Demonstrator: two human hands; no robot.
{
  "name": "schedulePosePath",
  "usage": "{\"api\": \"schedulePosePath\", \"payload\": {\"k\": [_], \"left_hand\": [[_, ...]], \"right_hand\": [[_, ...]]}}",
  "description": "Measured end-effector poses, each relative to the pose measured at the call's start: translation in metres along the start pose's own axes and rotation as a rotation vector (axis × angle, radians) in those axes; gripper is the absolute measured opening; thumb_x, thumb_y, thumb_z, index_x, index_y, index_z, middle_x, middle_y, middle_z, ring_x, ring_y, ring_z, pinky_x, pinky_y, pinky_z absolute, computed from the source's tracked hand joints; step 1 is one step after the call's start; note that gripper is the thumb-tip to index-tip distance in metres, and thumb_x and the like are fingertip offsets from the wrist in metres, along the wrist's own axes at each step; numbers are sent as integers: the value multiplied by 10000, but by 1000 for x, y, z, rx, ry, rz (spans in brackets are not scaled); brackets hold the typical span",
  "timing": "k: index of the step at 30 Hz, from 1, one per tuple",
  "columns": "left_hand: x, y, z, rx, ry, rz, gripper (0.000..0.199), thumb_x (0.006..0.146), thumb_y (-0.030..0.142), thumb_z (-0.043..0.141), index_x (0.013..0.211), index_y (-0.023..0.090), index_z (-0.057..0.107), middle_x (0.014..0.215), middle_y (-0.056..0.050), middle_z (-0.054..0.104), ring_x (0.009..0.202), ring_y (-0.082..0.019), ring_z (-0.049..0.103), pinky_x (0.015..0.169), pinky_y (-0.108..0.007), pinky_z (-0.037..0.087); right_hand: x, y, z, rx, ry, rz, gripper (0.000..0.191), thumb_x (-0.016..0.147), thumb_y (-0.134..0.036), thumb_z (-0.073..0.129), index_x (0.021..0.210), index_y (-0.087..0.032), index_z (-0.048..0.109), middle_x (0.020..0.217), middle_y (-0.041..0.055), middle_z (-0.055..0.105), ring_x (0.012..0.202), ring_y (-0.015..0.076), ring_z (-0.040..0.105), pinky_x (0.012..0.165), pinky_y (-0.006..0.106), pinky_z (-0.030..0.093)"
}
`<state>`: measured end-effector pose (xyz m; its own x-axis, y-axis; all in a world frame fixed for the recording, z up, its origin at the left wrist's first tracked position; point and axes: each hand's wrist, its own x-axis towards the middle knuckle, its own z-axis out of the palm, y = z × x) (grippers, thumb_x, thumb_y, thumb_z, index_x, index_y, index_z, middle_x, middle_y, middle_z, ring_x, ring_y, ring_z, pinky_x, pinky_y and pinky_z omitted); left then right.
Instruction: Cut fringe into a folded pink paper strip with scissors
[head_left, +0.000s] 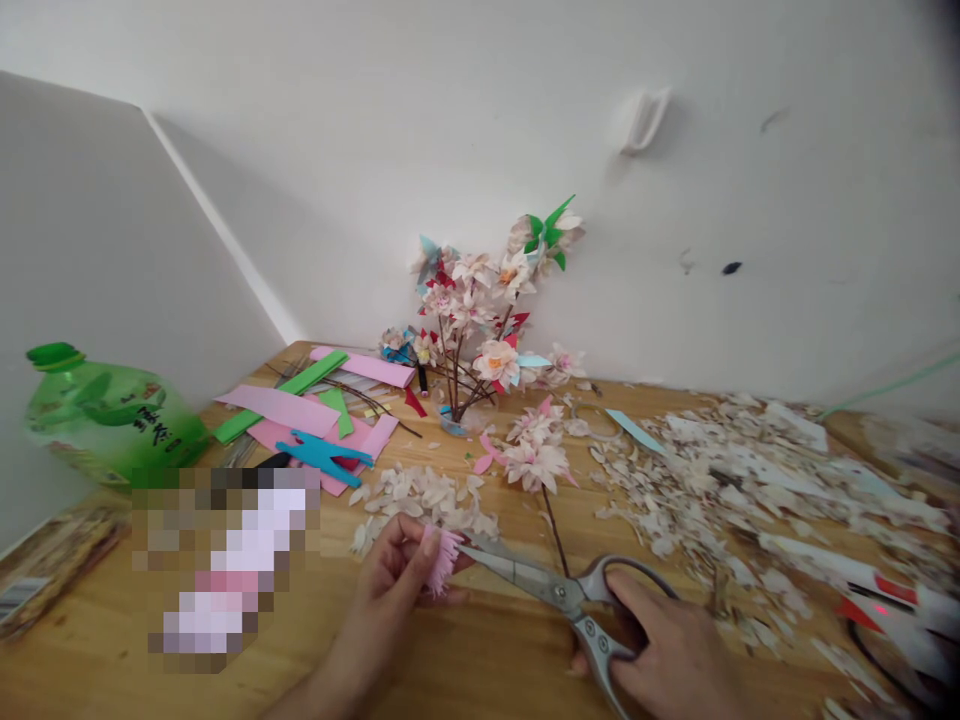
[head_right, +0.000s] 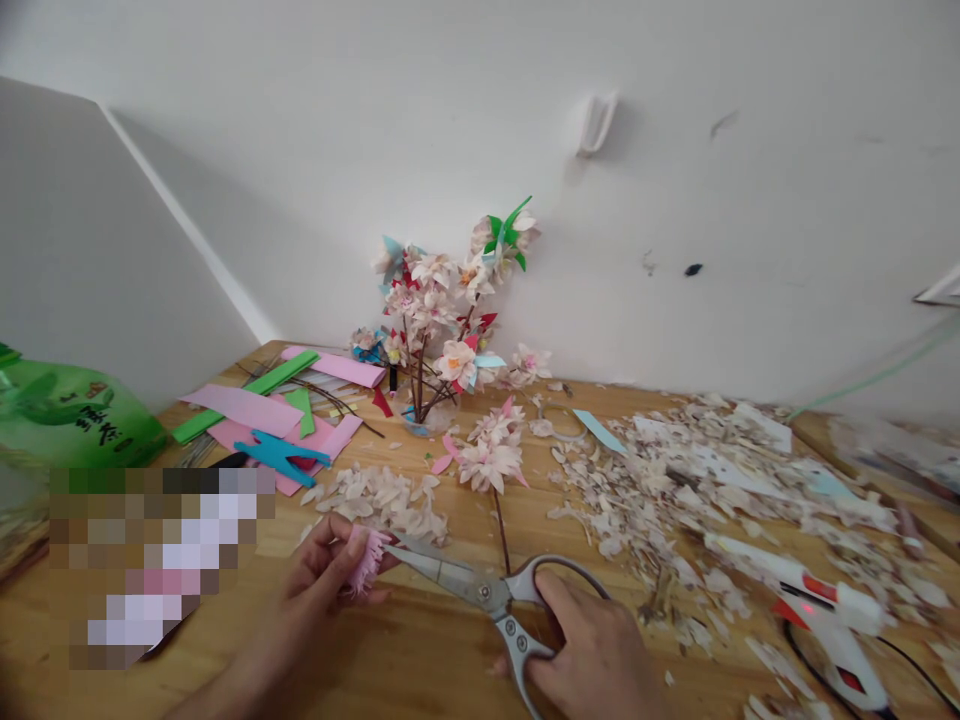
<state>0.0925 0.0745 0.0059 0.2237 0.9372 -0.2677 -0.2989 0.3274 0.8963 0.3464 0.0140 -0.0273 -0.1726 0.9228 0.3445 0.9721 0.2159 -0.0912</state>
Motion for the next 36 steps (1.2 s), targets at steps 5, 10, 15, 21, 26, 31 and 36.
{"api": "schedulePosePath", "payload": {"k": [5, 10, 15, 21, 26, 31, 36], "left_hand": [[-2, 0, 0, -6, -11, -9, 256, 672, 384, 640, 674, 188, 475, 738, 15, 630, 748, -159, 646, 538, -217, 520], [-2, 1, 1, -14, -11, -13, 265, 663, 378, 651, 673, 189, 466, 736, 13, 633, 767, -165, 645, 542, -220, 523], [-2, -1, 1, -4, -9, -16, 266, 671, 384, 642, 668, 189, 461, 717, 20, 626, 770, -157, 642, 542, -210, 519], [-3, -1, 1, -18, 4, -20, 272, 648, 368, 667, 653, 180, 470, 675, 15, 618, 737, -162, 644, 517, -208, 515], [-3, 0, 1, -19, 1, -20, 272, 645, 366, 670, 645, 180, 471, 643, 22, 608, 721, -162, 646, 510, -209, 517], [-3, -1, 2, -42, 2, -32, 279, 624, 356, 690, 643, 178, 476, 662, 19, 616, 712, -161, 648, 499, -204, 515], [-3, 1, 2, -36, -4, -39, 281, 625, 355, 689, 641, 176, 473, 676, 14, 625, 738, -168, 650, 500, -204, 519]], "right_hand": [[2, 0, 1, 50, -2, 20, 367, 514, -444, 714, 736, -245, 499, 555, -63, 618, 464, 170, 587, 433, 269, 442], [1, 1, 1, 61, 2, 14, 284, 565, -392, 670, 741, -250, 498, 579, -61, 640, 479, 174, 600, 434, 271, 442], [2, 1, -2, 77, 26, 7, 177, 593, -298, 605, 721, -258, 490, 577, -66, 639, 493, 163, 607, 442, 254, 430], [2, 1, -1, 124, 80, 8, 141, 592, -265, 574, 696, -259, 479, 602, -60, 642, 509, 156, 604, 460, 245, 417], [0, 4, 0, 66, 78, 25, 149, 577, -273, 588, 691, -258, 492, 574, -58, 626, 497, 169, 592, 466, 261, 398], [4, 3, -8, 107, 66, -1, 134, 602, -267, 602, 664, -253, 484, 575, -70, 612, 515, 133, 590, 473, 229, 394], [5, 3, -11, 83, 114, -33, 153, 617, -302, 600, 694, -249, 479, 558, -66, 609, 486, 137, 582, 462, 234, 394]]}}
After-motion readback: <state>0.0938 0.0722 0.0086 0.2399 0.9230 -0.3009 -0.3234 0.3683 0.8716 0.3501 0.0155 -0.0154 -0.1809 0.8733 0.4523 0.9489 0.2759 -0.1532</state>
